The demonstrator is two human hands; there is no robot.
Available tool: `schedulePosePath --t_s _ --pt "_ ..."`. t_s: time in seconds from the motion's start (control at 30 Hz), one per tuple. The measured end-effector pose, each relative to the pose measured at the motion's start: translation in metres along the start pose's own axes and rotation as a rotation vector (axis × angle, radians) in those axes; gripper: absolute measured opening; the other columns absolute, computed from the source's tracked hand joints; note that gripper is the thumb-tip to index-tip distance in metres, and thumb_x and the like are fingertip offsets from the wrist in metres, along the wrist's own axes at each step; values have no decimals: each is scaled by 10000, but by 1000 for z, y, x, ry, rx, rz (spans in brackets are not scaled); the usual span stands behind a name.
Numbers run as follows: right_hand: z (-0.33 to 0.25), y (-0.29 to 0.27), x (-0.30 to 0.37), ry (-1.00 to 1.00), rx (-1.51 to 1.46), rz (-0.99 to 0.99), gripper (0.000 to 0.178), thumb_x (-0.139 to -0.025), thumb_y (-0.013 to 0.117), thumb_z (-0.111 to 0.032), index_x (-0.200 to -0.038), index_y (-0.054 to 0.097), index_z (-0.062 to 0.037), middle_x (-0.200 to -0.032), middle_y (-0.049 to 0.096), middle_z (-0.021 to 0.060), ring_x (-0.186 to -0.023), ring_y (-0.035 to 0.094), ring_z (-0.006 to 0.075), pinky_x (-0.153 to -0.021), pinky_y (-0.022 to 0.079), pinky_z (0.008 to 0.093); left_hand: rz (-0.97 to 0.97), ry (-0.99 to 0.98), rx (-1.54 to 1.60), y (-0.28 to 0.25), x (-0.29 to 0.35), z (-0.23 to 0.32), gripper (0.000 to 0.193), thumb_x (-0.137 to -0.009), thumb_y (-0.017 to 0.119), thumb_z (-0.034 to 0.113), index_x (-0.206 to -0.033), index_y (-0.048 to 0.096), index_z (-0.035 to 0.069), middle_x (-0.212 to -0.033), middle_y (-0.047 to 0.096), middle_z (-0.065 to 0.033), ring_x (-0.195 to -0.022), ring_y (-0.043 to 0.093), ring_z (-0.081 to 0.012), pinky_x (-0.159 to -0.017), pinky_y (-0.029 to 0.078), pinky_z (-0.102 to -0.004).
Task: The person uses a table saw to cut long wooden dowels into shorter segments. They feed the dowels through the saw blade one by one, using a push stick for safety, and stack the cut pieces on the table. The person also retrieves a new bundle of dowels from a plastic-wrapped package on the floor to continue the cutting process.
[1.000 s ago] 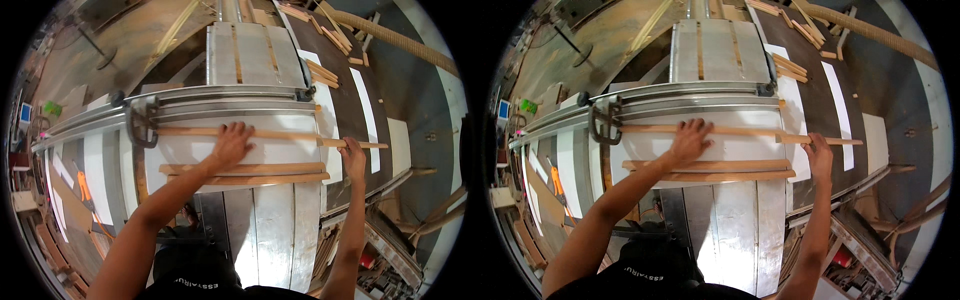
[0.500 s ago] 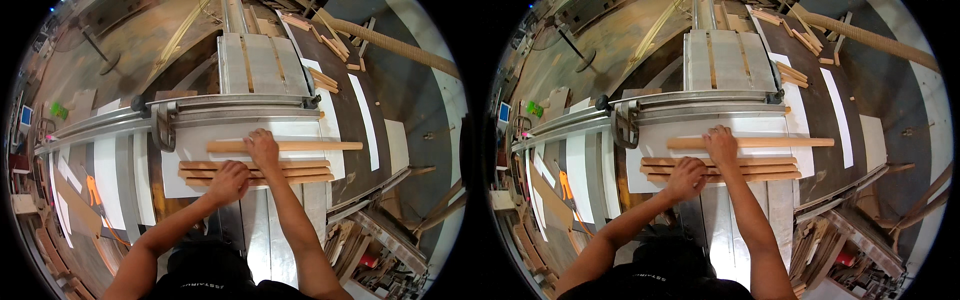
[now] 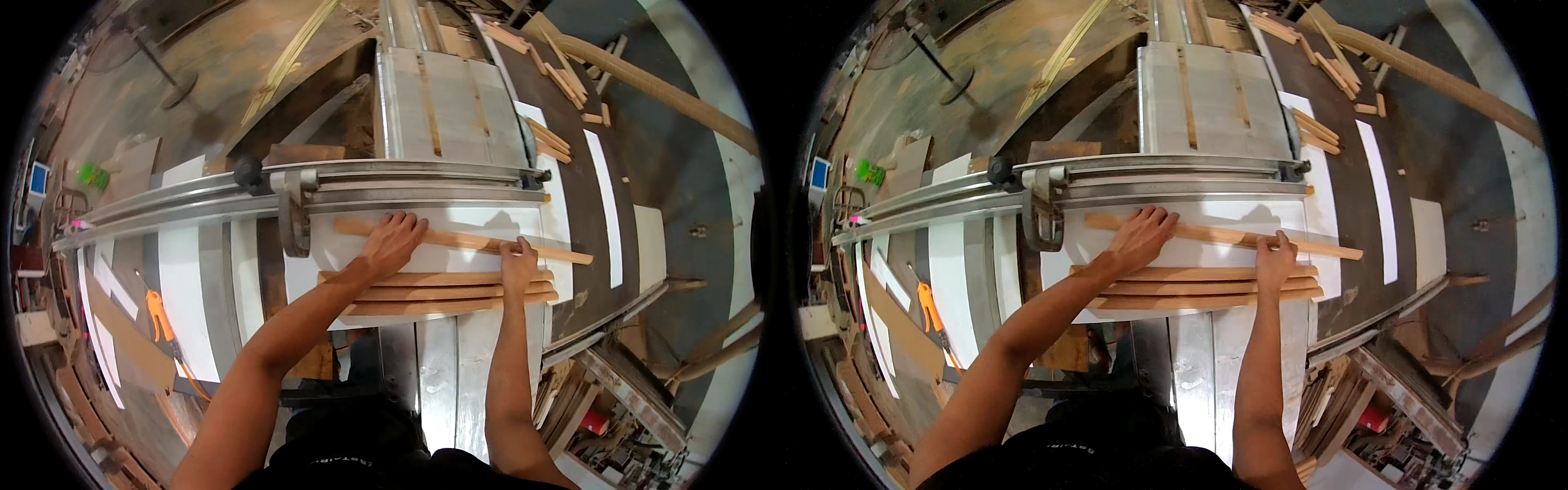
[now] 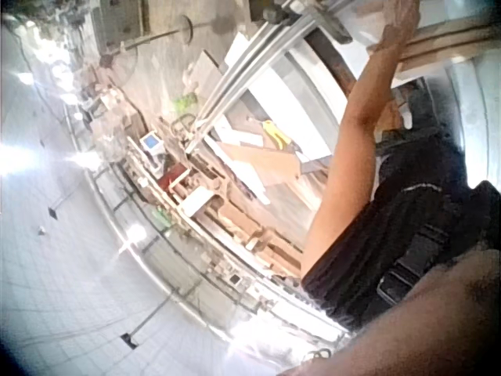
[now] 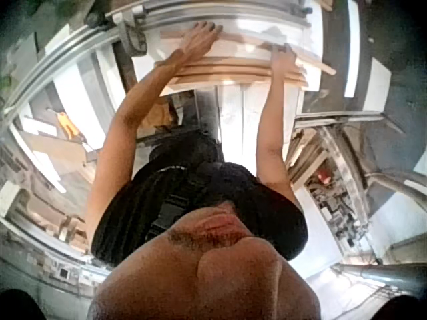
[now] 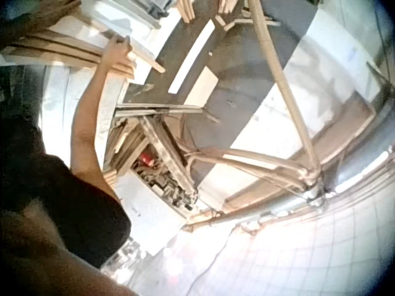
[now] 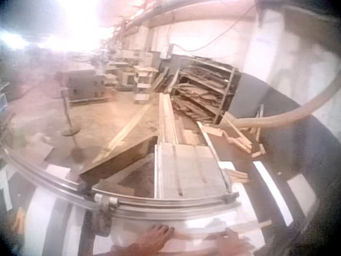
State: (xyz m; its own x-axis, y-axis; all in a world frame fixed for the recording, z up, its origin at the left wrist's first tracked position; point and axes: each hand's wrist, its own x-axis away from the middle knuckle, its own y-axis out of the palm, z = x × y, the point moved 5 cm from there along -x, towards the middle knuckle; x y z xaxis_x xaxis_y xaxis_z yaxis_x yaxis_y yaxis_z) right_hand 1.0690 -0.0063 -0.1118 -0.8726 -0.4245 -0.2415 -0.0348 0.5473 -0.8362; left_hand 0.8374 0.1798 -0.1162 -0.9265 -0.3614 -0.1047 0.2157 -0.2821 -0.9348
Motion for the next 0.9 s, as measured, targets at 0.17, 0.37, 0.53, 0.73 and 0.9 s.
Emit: schedulePosePath --t_s 0.17,0.37,0.53,0.73,0.9 --pt "2 20 -1 216 -359 -92 512 -837 770 -181 -1260 616 64 -1063 660 151 -987 639 217 -813 546 345 14 66 -37 1 3 -18 396 -940 641 275 -1263 544 69 -1109 593 -112 -988 622 -288 -838 532 -416" --pt "17 46 5 585 -972 177 694 -911 681 -53 -1482 304 59 -1043 637 146 -821 641 207 -682 597 333 -65 53 28 -12 -3 -14 344 -908 670 264 -1190 590 83 -1180 572 -111 -1060 602 -271 -877 526 -407" --pt "-24 66 -16 644 -917 -89 570 -917 649 -67 -1402 383 72 -927 662 182 -669 669 240 -577 590 337 348 126 -242 -25 6 -21 307 -905 651 174 -1196 594 93 -1263 542 -113 -1205 514 -284 -1030 388 -478" --pt "-35 95 -32 568 -741 7 340 -905 616 -82 -1186 519 83 -731 674 199 -530 680 254 -427 546 341 301 4 -177 -34 -7 -39 581 -888 677 260 -1397 486 55 -1387 487 -149 -1334 437 -292 -1110 299 -524" --pt "-6 100 -36 524 -726 -11 205 -920 554 -72 -1038 538 94 -719 654 200 -513 669 277 -408 540 346 220 -43 -203 -31 -23 -26 812 -816 770 386 -1460 424 33 -1324 508 -125 -1275 460 -278 -1054 330 -525"
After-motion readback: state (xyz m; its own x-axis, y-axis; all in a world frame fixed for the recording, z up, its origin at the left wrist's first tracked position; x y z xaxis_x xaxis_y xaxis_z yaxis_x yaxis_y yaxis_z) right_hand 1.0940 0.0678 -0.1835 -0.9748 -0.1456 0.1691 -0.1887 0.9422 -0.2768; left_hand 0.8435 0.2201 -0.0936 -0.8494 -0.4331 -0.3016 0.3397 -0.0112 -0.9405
